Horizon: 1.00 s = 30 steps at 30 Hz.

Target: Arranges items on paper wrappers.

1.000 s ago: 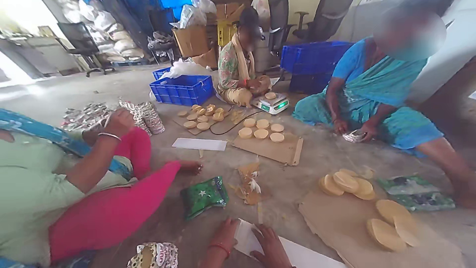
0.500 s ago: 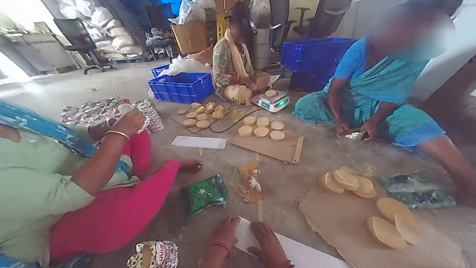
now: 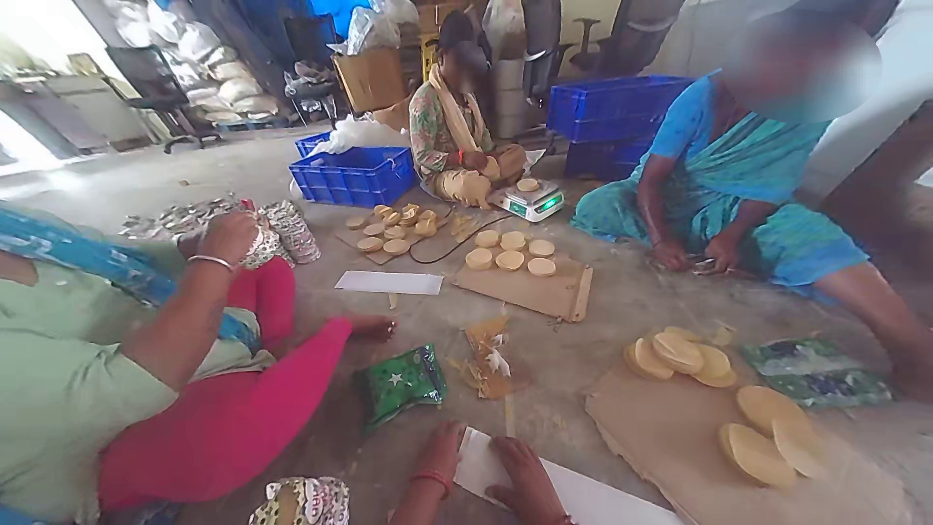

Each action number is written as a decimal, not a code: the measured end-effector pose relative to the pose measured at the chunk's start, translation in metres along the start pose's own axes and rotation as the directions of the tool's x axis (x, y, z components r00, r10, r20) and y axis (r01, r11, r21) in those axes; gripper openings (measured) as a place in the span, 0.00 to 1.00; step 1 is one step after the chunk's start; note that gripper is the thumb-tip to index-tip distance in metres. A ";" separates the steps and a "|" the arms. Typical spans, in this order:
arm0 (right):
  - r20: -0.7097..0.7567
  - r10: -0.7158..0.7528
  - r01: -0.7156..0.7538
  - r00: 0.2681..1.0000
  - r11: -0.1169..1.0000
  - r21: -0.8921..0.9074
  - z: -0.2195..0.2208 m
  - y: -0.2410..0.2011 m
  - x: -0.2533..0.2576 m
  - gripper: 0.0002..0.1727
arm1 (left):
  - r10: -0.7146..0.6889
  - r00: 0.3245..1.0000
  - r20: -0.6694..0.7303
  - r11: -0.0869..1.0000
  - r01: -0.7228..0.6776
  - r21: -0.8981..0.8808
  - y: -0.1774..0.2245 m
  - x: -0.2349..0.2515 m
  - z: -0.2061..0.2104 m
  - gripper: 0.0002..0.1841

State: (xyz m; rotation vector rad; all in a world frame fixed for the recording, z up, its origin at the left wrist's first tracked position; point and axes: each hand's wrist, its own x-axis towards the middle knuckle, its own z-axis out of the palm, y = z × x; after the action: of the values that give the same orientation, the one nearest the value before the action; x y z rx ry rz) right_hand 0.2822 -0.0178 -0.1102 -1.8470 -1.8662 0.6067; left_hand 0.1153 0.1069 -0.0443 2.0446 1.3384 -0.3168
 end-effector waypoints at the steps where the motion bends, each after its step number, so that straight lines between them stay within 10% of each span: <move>1: -0.016 -0.004 0.004 1.000 1.000 0.011 0.001 0.001 0.000 0.37 | -0.002 1.000 0.001 1.000 0.002 -0.006 0.001 0.001 0.000 0.31; 30: 0.037 0.001 -0.001 0.999 1.000 0.002 0.000 0.001 -0.001 0.37 | -0.076 0.996 -0.054 0.997 0.076 -0.003 0.010 0.001 0.010 0.38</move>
State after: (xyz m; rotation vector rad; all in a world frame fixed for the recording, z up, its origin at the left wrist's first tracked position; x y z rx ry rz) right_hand 0.2831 -0.0184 -0.1108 -1.8474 -1.8879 0.6473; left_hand 0.1263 0.0985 -0.0479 2.0179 1.4508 -0.2965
